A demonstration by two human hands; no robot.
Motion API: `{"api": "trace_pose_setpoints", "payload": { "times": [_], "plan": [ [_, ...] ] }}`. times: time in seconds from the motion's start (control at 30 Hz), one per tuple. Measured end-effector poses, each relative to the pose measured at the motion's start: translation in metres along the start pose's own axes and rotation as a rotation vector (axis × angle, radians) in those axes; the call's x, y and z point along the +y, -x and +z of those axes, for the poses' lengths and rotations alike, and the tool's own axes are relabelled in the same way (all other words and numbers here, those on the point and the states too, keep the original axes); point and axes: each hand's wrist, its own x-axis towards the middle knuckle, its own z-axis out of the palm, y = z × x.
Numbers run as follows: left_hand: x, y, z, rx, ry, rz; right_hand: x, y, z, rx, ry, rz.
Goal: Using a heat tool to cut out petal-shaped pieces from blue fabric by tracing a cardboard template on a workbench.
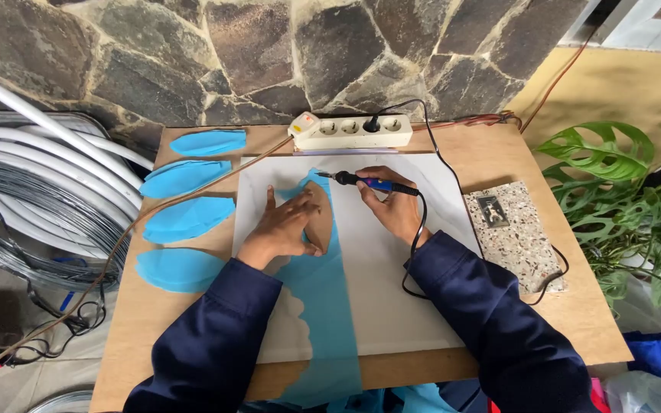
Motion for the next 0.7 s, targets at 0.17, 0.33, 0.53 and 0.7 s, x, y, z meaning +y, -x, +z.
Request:
{"api": "trace_pose_setpoints", "payload": {
  "times": [0.17, 0.33, 0.53, 0.7],
  "plan": [
    [-0.002, 0.000, 0.000, 0.002, 0.016, 0.018, 0.002, 0.000, 0.000, 0.012, -0.007, -0.060],
    [-0.001, 0.003, -0.004, -0.001, 0.048, 0.019, 0.005, 0.002, 0.001, 0.023, 0.007, -0.093],
    [0.003, 0.007, -0.008, -0.050, 0.086, -0.003, 0.011, 0.003, -0.002, 0.058, -0.077, -0.047],
    [0.003, 0.005, -0.010, -0.077, 0.099, -0.034, 0.012, 0.002, -0.003, 0.069, -0.093, -0.037]
  ]
}}
